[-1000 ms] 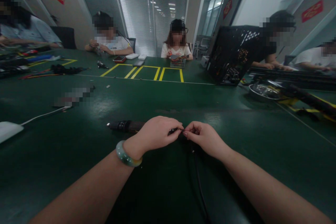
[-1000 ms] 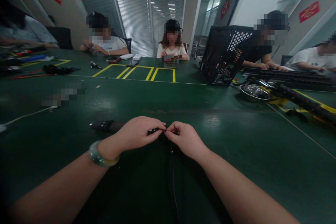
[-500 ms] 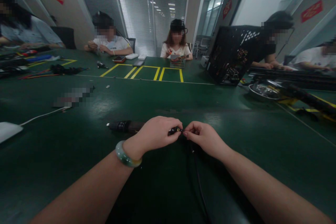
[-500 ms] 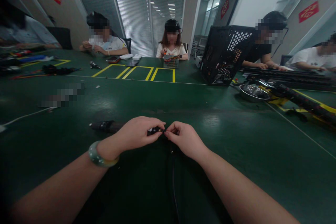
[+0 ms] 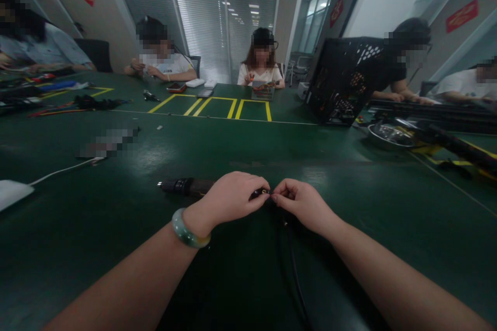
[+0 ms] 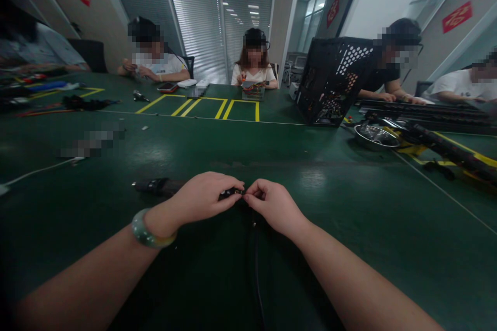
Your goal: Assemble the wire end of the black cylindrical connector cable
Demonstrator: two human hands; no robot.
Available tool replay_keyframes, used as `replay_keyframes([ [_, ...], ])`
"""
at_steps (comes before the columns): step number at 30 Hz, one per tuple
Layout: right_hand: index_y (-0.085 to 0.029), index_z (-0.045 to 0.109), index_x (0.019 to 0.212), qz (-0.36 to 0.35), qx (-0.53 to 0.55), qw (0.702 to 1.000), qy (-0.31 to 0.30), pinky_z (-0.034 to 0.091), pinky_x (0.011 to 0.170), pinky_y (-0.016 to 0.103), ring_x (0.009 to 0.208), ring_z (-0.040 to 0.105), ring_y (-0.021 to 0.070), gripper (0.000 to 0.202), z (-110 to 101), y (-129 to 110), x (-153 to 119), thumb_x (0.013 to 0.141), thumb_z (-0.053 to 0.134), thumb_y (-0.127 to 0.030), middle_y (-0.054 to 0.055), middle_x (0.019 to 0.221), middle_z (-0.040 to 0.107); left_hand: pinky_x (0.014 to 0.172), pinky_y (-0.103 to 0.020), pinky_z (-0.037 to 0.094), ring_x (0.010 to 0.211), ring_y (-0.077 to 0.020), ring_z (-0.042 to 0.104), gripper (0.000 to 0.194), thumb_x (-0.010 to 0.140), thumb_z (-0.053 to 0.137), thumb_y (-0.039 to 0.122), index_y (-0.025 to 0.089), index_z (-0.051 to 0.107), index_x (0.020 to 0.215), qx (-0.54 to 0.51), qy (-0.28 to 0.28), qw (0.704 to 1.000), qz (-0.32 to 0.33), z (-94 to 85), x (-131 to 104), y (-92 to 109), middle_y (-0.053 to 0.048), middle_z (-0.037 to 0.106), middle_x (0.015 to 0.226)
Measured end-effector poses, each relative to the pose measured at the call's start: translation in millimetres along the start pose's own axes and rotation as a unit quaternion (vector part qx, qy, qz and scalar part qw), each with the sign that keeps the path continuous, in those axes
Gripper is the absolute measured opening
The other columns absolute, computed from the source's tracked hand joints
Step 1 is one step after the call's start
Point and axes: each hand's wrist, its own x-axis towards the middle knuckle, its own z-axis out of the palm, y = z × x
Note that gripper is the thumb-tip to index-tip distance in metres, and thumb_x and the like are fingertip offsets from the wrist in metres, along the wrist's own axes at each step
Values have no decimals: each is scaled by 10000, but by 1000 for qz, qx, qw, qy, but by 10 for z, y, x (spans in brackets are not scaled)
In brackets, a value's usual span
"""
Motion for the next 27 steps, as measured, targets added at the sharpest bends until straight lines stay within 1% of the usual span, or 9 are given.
replay_keyframes([
  [4, -194, 636, 840, -2, 3, 1000, 0, 422, 548, 215, 631, 583, 121, 125, 1, -5, -2, 854, 597, -312, -10, 749, 657, 829, -354, 457, 887, -200, 630, 220, 937, 471, 312, 235, 630, 1068, 5, 0, 1000, 6, -3, 7, -2, -21, 679, 981],
  [9, -189, 630, 831, -9, 7, 1000, -3, 415, 550, 211, 616, 570, 114, 114, 10, -15, 6, 852, 595, -296, -11, 742, 652, 820, -337, 453, 863, -193, 633, 202, 914, 500, 313, 238, 639, 1040, -4, 5, 1000, 3, -3, -1, 8, -15, 681, 941],
  [15, -191, 637, 833, -12, -4, 1000, 0, 411, 552, 214, 634, 576, 121, 112, 10, -6, 11, 850, 597, -294, -7, 751, 655, 836, -338, 453, 874, -186, 635, 208, 898, 522, 292, 255, 629, 1073, -17, 13, 1000, 2, -13, -15, 16, -1, 681, 967],
  [19, -199, 636, 841, -11, 3, 1000, -3, 414, 554, 215, 642, 581, 124, 109, 12, 19, 13, 855, 597, -299, -13, 750, 653, 842, -349, 457, 887, -196, 636, 237, 893, 528, 298, 258, 618, 1109, -12, 13, 1000, -11, -17, -9, 20, -4, 681, 1004],
  [27, -199, 634, 842, -9, 10, 1000, -5, 416, 547, 212, 632, 577, 119, 116, 14, 17, 11, 861, 597, -307, -14, 750, 652, 859, -360, 450, 917, -205, 629, 198, 894, 523, 294, 263, 644, 1049, -11, 6, 1000, 2, -14, 2, 22, 4, 682, 1007],
])
